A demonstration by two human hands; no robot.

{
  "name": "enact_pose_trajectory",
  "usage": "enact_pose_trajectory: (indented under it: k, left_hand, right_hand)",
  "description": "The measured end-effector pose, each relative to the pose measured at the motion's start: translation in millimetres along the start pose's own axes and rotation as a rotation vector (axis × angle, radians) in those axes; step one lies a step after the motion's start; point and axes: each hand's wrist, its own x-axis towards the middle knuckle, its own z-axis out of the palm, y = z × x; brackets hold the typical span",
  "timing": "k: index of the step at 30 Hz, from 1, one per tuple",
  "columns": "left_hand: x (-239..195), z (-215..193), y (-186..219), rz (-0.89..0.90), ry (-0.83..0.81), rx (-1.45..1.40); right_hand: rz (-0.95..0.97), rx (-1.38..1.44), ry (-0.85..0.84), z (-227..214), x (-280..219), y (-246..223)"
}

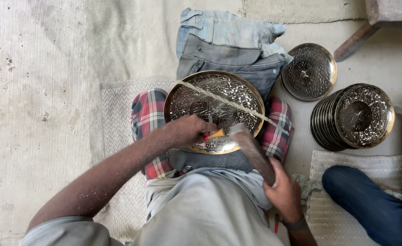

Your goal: The person sits on the floor and uses a wooden mallet to repeatedly strike a small cylindrical tool placed on a brass plate. The plate is held steady on a cushion between the legs. The person adjusts the tool position and continues hammering to create a textured pattern on the plate surface.

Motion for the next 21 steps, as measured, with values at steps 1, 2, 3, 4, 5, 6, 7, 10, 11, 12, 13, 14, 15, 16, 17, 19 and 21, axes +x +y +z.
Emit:
enact_pose_trajectory:
  k: [1, 2, 3, 4, 5, 6, 7, 10, 11, 12, 13, 14, 15, 16, 17, 19, 21]
  left_hand:
    - [-1.5, 0.8, -1.1, 0.02, 0.011, 0.004]
    - [-2.6, 1.6, -2.2, 0.04, 0.022, 0.009]
    - [-5.9, 5.1, -1.9, 0.056, 0.034, -0.014]
    - [-9.0, 8.3, -0.2, 0.073, 0.045, -0.038]
    - [-5.0, 1.8, -0.7, 0.103, 0.064, -0.041]
    - [-4.5, -4.1, -0.2, 0.099, 0.082, -0.012]
    - [-8.2, -6.1, 1.6, 0.094, 0.098, 0.006]
    - [-26.6, -21.6, -5.6, 0.08, 0.348, 0.01]
    - [-34.6, -25.0, -8.1, 0.078, 0.45, 0.001]
    - [-43.3, -24.8, -8.4, 0.054, 0.49, 0.0]
    - [-48.5, -27.8, -10.1, 0.04, 0.538, 0.007]
    - [-52.2, -29.4, -11.0, 0.026, 0.586, 0.014]
    - [-54.6, -27.2, -9.7, 0.031, 0.616, 0.034]
    - [-56.4, -22.8, -7.5, 0.036, 0.646, 0.054]
    - [-58.5, -19.0, -6.7, 0.041, 0.679, 0.079]
    - [-66.4, -0.6, -0.7, -0.059, 0.733, -0.164]
    - [-67.9, 19.2, 5.7, -0.097, 0.721, -0.344]
  right_hand:
    - [0.085, 0.158, 0.026, 0.6, 1.6, 1.1]
    - [0.172, 0.316, 0.049, 1.8, 3.6, 1.3]
    - [0.164, 0.283, 0.074, 3.1, -2.6, -0.7]
    - [0.157, 0.251, 0.099, 3.7, -8.1, -3.8]
    - [0.139, 0.22, 0.148, 5.1, -2.7, -7.9]
    - [0.135, 0.137, 0.047, 4.8, 1.7, -13.8]
    - [0.136, 0.047, -0.061, 2.4, 2.7, -20.7]
    - [0.108, 0.136, -0.06, -5.0, 17.5, -43.4]
    - [0.108, 0.229, -0.005, -4.7, 19.7, -51.6]
    - [0.112, 0.349, 0.007, -0.3, 25.5, -59.9]
    - [0.107, 0.468, 0.032, 5.0, 37.8, -66.8]
    - [0.101, 0.586, 0.057, 9.3, 48.2, -73.0]
    - [0.021, 0.474, 0.117, 12.2, 58.2, -78.0]
    - [-0.058, 0.361, 0.176, 13.9, 67.0, -82.3]
    - [-0.14, 0.247, 0.236, 15.0, 78.7, -86.4]
    - [-0.195, 0.303, 0.304, 7.1, 99.8, -88.8]
    - [-0.231, 0.297, 0.295, -5.0, 115.8, -85.8]
